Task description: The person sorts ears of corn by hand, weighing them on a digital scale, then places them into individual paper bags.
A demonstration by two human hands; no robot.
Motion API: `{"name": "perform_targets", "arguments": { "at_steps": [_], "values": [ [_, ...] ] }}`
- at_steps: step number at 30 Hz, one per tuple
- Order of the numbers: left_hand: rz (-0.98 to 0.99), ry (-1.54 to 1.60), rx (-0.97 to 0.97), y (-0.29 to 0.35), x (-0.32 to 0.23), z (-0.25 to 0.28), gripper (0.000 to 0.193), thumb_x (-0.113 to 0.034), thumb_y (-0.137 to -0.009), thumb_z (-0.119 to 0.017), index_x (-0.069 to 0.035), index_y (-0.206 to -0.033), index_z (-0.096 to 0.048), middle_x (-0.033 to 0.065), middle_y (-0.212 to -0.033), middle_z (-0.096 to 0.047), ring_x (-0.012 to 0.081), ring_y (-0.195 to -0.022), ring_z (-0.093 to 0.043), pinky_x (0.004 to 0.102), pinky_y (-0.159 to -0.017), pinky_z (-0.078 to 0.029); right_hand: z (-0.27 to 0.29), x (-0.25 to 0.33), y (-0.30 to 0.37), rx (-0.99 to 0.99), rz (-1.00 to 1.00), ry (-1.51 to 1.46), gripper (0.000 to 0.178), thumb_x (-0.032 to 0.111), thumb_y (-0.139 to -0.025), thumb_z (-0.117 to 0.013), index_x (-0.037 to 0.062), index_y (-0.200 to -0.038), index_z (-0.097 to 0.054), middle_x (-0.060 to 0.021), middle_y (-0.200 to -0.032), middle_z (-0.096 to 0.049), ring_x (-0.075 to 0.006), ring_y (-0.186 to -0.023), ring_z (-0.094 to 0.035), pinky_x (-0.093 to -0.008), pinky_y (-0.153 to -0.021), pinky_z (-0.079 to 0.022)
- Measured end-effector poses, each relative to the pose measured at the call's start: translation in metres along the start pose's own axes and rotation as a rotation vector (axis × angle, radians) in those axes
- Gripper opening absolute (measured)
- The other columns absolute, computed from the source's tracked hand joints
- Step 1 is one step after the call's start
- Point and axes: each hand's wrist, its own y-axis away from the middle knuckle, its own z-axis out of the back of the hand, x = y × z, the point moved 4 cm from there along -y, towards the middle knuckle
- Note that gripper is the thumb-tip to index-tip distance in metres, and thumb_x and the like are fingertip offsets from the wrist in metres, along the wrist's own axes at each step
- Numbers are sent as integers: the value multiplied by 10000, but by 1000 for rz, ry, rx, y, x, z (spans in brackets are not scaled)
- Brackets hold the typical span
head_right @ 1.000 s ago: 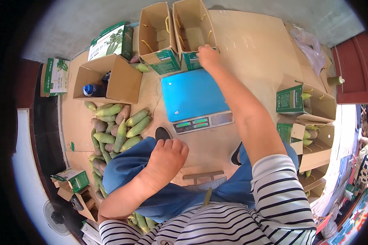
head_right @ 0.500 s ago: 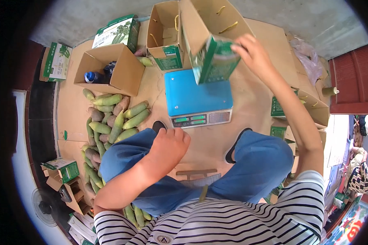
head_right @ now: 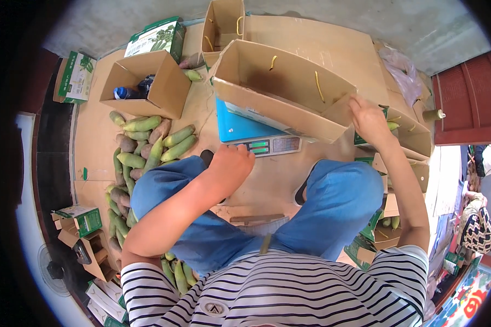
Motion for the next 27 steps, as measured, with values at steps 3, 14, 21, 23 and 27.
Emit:
{"name": "perform_targets", "arguments": {
  "at_steps": [3, 14, 21, 23, 27],
  "values": [
    [33, -4, 16, -2, 0, 0, 209, -103, -689, -617, -45, -888, -599, 98, -849, -597, 239, -791, -605, 354, -640, -454, 25, 49, -31, -117, 134, -96, 335, 139, -814, -552, 25, -1125, -500, -156, -1212, -495, -334, -1085, -494, -396, -908, -417],
    [83, 72, 190, -22, -8, -17, 312, -154, -737, -614, -19, -1018, -642, 176, -1026, -600, 327, -891, -588, 502, -691, -426, -42, 131, -91, 211, 302, -324, 301, 176, -823, -590, -2, -1054, -516, -196, -946, -595, -377, -914, -552, -446, -757, -451],
    [79, 23, 169, -16, -10, -11, 305, -139, -702, -650, -27, -986, -653, 163, -986, -598, 324, -877, -604, 481, -698, -443, -40, 156, -102, 217, 435, -333, 258, 162, -819, -592, 46, -1040, -529, -169, -955, -595, -357, -903, -559, -420, -746, -462],
    [59, 45, 192, -16, -10, -9, 308, -141, -702, -654, -31, -990, -655, 169, -998, -595, 326, -877, -605, 484, -702, -443, -38, 158, -101, 241, 407, -335, 264, 165, -813, -599, 61, -1046, -531, -160, -972, -596, -349, -915, -560, -418, -753, -462],
    [42, 49, 236, -11, -4, -9, 293, -147, -707, -655, -45, -981, -663, 167, -1000, -593, 319, -857, -608, 484, -695, -444, -20, 170, -95, 316, 351, -218, 364, 183, -793, -622, 43, -1109, -512, -152, -1061, -578, -322, -1008, -536, -415, -847, -427]
  ]
}}
